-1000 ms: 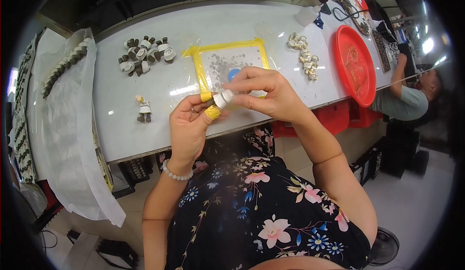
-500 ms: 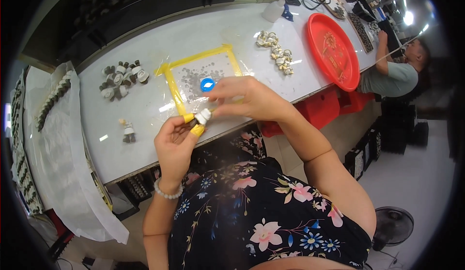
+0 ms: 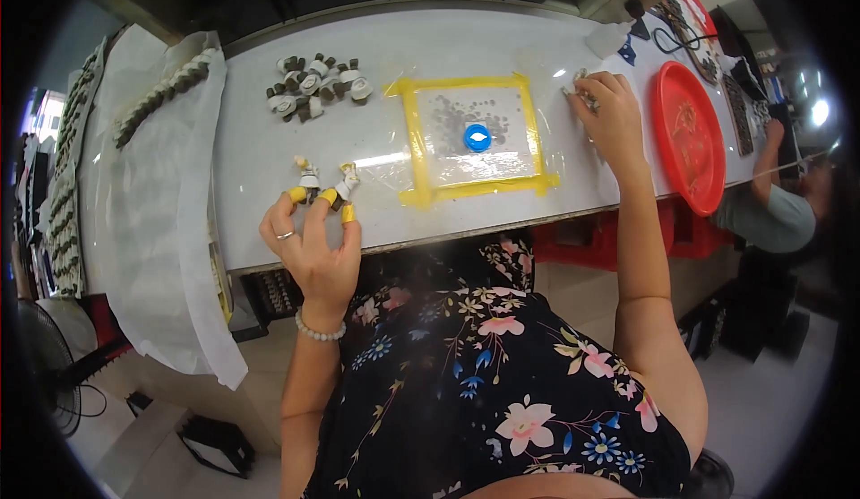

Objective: The person assembles small toy parts by hand, then places the assembled components into trays.

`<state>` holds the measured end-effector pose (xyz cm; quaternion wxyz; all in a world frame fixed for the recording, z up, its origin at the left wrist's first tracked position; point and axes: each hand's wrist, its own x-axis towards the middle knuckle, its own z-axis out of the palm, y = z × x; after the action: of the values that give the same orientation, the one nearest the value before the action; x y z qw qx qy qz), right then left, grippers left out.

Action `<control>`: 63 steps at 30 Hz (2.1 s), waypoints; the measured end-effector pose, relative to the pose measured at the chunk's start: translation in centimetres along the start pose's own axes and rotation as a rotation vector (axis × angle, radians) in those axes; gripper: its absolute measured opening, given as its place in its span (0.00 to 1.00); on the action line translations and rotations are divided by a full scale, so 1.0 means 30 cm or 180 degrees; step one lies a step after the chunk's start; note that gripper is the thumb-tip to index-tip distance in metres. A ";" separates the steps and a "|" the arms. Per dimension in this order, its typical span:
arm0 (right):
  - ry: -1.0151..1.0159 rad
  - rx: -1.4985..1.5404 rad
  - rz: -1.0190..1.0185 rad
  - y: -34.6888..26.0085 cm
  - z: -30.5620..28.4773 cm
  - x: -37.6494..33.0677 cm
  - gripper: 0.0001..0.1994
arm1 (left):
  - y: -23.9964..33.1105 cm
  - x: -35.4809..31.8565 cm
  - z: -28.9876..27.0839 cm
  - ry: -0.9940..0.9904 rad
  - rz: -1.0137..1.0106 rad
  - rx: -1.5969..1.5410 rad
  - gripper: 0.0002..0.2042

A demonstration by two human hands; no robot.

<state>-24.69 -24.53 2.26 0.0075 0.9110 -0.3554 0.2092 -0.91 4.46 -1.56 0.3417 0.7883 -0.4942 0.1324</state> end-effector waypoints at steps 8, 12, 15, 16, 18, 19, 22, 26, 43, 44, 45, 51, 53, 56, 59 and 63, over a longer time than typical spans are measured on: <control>0.0142 0.0314 -0.0387 -0.114 0.007 -0.046 0.07 | -0.011 0.040 0.004 -0.0177 -0.0361 -0.0022 0.26; -0.0098 0.0546 -0.0340 -0.122 0.002 -0.067 0.09 | -0.048 0.049 -0.019 -0.0310 -0.0293 -0.0180 0.19; 0.0035 0.0718 -0.0339 -0.121 0.012 -0.076 0.08 | -0.080 0.062 -0.032 -0.0364 -0.0427 -0.0305 0.13; -0.0085 0.0894 -0.0100 -0.123 0.012 -0.081 0.08 | -0.084 0.069 -0.039 -0.0363 -0.0433 -0.0290 0.13; -0.0209 0.1085 0.0133 -0.128 0.017 -0.086 0.08 | -0.089 0.083 -0.053 -0.0346 -0.0539 -0.0320 0.10; -0.0142 0.1187 0.0158 -0.130 0.022 -0.090 0.08 | -0.097 0.088 -0.056 -0.0344 -0.0543 -0.0306 0.10; -0.0043 0.1249 0.0093 -0.121 0.035 -0.103 0.09 | -0.120 0.108 -0.060 -0.0505 -0.0689 -0.0482 0.09; -0.0057 0.1359 0.0221 -0.128 0.041 -0.116 0.11 | -0.131 0.133 -0.058 -0.0779 -0.0863 -0.0554 0.10; -0.0020 0.1546 0.0374 -0.145 0.048 -0.137 0.12 | -0.179 0.152 -0.084 -0.0721 -0.0378 -0.0402 0.12; -0.0026 0.1566 0.0394 -0.144 0.050 -0.139 0.12 | -0.180 0.153 -0.084 -0.0701 -0.0422 -0.0478 0.12; -0.0023 0.1569 0.0399 -0.145 0.051 -0.138 0.12 | -0.181 0.154 -0.085 -0.0683 -0.0465 -0.0554 0.11; -0.0045 0.1692 0.0452 -0.147 0.050 -0.135 0.11 | -0.193 0.122 -0.083 -0.0635 -0.0685 -0.0867 0.12; -0.0068 0.1710 0.0480 -0.149 0.047 -0.133 0.12 | -0.168 0.113 -0.078 -0.0351 -0.0630 -0.0891 0.13; -0.0037 0.1684 0.0456 -0.147 0.047 -0.135 0.12 | -0.071 0.109 -0.074 -0.0243 -0.0395 -0.0569 0.15; -0.0025 0.1730 0.0433 -0.146 0.053 -0.132 0.12 | -0.041 0.092 -0.035 -0.0456 -0.0090 -0.0133 0.15; -0.0017 0.1695 0.0430 -0.144 0.052 -0.133 0.12 | -0.059 0.095 -0.023 -0.0328 -0.0006 0.0066 0.14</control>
<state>-23.92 -18.99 -0.11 -0.2471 0.8557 -0.3479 0.2928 2.09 3.45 -0.23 0.3077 0.7981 -0.5090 0.0964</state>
